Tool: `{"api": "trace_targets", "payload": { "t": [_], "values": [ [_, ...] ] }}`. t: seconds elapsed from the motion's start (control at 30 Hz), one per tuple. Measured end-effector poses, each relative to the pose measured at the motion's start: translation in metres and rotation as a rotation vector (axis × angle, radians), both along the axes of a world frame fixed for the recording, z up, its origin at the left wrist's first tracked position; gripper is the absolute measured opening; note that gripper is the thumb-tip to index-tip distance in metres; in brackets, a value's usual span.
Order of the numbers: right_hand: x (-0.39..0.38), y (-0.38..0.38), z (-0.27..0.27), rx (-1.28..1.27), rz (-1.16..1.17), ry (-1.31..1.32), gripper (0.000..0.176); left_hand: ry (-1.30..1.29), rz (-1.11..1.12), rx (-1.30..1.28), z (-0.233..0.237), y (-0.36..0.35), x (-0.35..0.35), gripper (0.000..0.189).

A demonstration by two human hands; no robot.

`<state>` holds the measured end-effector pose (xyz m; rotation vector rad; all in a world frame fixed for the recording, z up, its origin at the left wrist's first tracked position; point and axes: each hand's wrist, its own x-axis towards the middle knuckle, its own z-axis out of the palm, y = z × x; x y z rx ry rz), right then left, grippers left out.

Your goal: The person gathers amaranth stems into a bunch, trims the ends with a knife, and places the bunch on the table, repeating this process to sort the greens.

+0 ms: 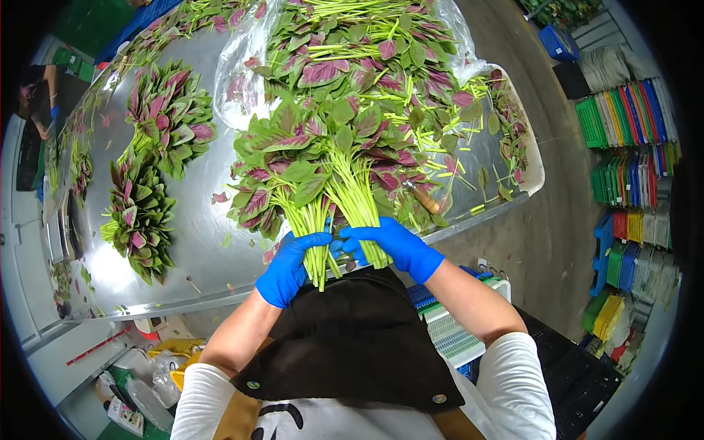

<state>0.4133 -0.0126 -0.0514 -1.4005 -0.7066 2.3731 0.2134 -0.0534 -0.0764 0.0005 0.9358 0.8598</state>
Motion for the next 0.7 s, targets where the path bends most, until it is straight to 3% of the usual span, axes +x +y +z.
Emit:
{"api": "trace_targets", "payload": {
  "t": [0.17, 0.23, 0.3, 0.4, 0.47, 0.53, 0.6, 0.67, 0.7],
  "values": [
    [-0.013, -0.002, -0.010, 0.053, -0.101, -0.102, 0.030, 0.143, -0.091, 0.023, 0.006, 0.003, -0.001, 0.032],
    [-0.024, -0.008, -0.006, -0.038, -0.176, -0.041, 0.030, 0.168, -0.121, 0.056, 0.001, 0.001, 0.000, 0.031],
    [-0.028, -0.011, -0.006, -0.058, -0.226, 0.033, 0.027, 0.087, -0.044, 0.046, 0.003, 0.001, -0.004, 0.032],
    [-0.005, -0.011, -0.001, -0.133, -0.276, 0.451, 0.028, -0.059, 0.130, -0.055, -0.003, 0.000, -0.020, 0.040],
    [0.012, -0.012, 0.002, -0.171, -0.336, 0.560, 0.032, -0.465, 0.209, 0.038, -0.003, 0.003, -0.031, 0.041],
    [0.031, -0.011, 0.011, -0.194, -0.435, 0.689, 0.032, -0.511, 0.331, 0.064, 0.000, 0.008, -0.039, 0.042],
    [0.053, 0.003, 0.021, -0.068, -0.366, 0.576, 0.033, -0.519, 0.351, 0.124, 0.008, 0.016, -0.047, 0.042],
    [0.080, 0.041, 0.065, 0.318, -0.074, -0.391, 0.029, -0.349, 0.226, 0.149, 0.032, 0.021, -0.061, 0.042],
    [0.097, 0.052, 0.080, 0.492, -0.069, -0.597, 0.028, -0.251, 0.185, 0.177, 0.051, 0.022, -0.065, 0.042]
  ]
}}
